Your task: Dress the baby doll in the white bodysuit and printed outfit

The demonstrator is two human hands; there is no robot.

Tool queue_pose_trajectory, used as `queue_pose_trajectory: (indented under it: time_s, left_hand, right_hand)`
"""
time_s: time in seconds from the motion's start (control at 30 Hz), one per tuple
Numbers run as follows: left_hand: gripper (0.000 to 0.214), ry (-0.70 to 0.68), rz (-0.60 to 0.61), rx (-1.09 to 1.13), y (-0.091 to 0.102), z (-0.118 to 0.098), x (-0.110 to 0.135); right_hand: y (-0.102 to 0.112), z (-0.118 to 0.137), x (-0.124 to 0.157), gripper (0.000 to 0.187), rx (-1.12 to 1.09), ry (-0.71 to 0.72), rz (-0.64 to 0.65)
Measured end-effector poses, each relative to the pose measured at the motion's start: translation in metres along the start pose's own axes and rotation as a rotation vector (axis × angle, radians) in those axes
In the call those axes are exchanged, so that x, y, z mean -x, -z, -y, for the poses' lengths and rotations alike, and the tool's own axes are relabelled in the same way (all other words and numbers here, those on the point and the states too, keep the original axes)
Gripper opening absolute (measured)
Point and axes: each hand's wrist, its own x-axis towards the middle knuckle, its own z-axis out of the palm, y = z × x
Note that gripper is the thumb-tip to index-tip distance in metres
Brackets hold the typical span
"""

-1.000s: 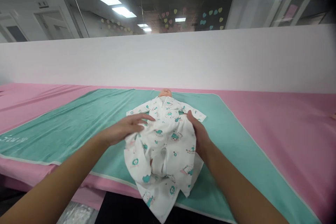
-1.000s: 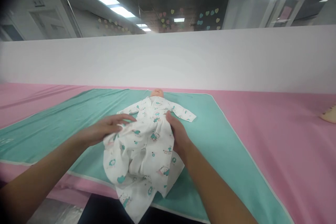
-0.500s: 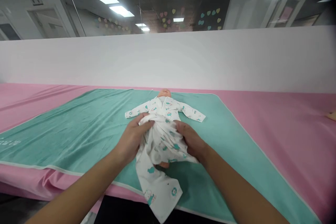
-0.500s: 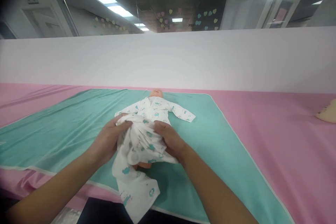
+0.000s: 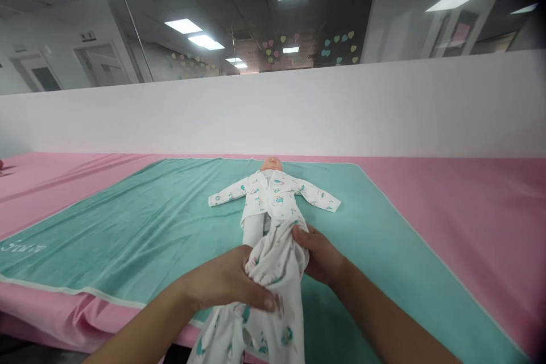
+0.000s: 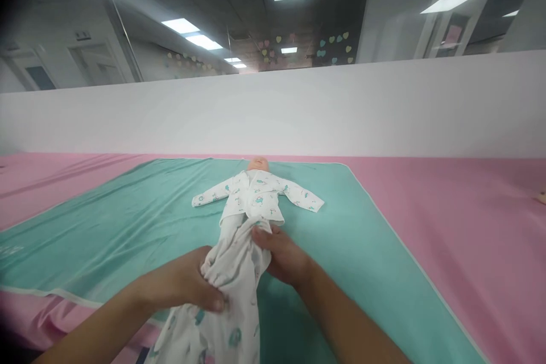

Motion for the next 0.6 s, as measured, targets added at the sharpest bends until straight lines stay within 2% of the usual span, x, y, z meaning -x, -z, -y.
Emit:
queue_pose_trajectory:
  time_s: [0.1, 0.17, 0.2, 0.27, 0.3, 0.43, 0.5, 0.53, 0.6]
  left_hand:
    - [0.044, -0.133, -0.210, 0.306, 0.001, 0.000, -0.005]
    - [0.050, -0.159, -0.324, 0.456, 0.001, 0.000, -0.010]
    - [0.050, -0.160, -0.342, 0.491, 0.002, 0.001, -0.013]
    - [0.049, -0.152, -0.323, 0.518, 0.005, 0.006, -0.017]
    - [0.048, -0.148, -0.302, 0.516, 0.008, 0.009, -0.018]
    - [0.044, -0.114, -0.115, 0.353, 0.019, 0.023, -0.012]
    - [0.047, -0.064, -0.008, 0.230, 0.023, 0.025, -0.008]
    - [0.048, -0.052, -0.002, 0.207, 0.024, 0.025, -0.007]
    - [0.042, -0.094, -0.124, 0.243, 0.024, 0.021, -0.007]
  right_hand:
    - [-0.011, -0.006, 0.000, 0.049, 0.033, -0.065, 0.085]
    - [-0.019, -0.010, 0.002, 0.049, 0.139, -0.197, 0.193]
    - [-0.021, -0.013, 0.002, 0.049, 0.197, -0.280, 0.246]
    - [-0.024, -0.017, 0.002, 0.050, 0.258, -0.396, 0.287]
    - [-0.023, -0.019, 0.002, 0.049, 0.254, -0.390, 0.265]
    - [-0.012, -0.017, -0.002, 0.043, 0.101, -0.088, 0.100]
    - [-0.009, -0.016, -0.004, 0.042, 0.028, -0.019, 0.085]
    - [-0.008, -0.017, -0.005, 0.044, 0.000, -0.031, 0.093]
    - [-0.011, -0.020, -0.006, 0.046, -0.017, -0.099, 0.116]
